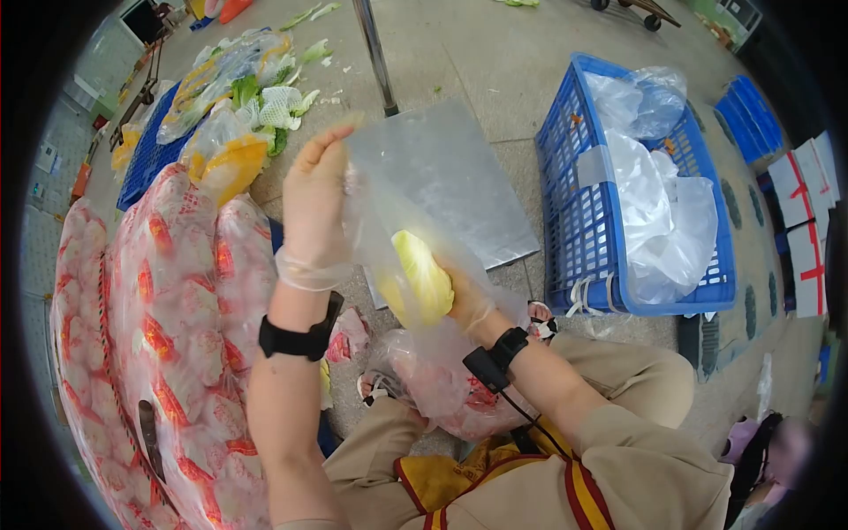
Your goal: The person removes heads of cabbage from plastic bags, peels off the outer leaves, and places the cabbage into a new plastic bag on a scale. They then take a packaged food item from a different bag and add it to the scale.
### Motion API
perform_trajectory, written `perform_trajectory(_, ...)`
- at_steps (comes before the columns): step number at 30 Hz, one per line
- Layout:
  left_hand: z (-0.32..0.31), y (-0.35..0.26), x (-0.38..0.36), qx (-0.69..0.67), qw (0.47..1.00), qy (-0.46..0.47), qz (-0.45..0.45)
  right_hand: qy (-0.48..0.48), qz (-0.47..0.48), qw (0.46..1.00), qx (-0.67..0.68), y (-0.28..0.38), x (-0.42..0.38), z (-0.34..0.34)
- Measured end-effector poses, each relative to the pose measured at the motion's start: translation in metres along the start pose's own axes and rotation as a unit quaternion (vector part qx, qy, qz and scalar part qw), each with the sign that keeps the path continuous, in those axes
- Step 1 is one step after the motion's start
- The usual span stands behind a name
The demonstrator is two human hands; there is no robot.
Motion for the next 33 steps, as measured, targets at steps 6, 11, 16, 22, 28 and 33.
perform_trajectory(6, 0.044, -0.002, -0.018, 0.089, 0.991, 0.020, 0.102, 0.008, 0.023, 0.993, -0.112, 0.048, -0.005, 0.001)
perform_trajectory(11, 0.099, 0.051, -0.016, 0.721, 0.651, 0.163, 0.173, 0.001, 0.059, 0.997, -0.048, 0.076, -0.013, 0.032)
perform_trajectory(16, 0.081, 0.061, 0.011, 0.251, 0.961, -0.009, 0.120, 0.008, -0.045, 0.997, -0.063, 0.060, -0.015, 0.018)
perform_trajectory(22, 0.017, 0.019, -0.018, 0.134, 0.987, 0.001, 0.092, 0.017, 0.047, 0.988, -0.148, 0.035, -0.002, 0.013)
perform_trajectory(28, 0.063, 0.033, -0.060, 0.273, 0.932, 0.039, 0.235, -0.110, 0.146, 0.980, -0.073, 0.050, 0.005, -0.017)
perform_trajectory(33, 0.085, 0.039, -0.045, 0.239, 0.940, 0.038, 0.242, -0.150, 0.241, 0.934, -0.216, 0.068, 0.049, 0.010)
Point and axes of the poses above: each hand's wrist, its own x-axis towards the middle knuckle, its own z-axis out of the back of the hand, y = z × x, the point moved 5 cm from there along x, towards the middle knuckle, and after that the axes turned 3 degrees about z, right-handed, at the moved point
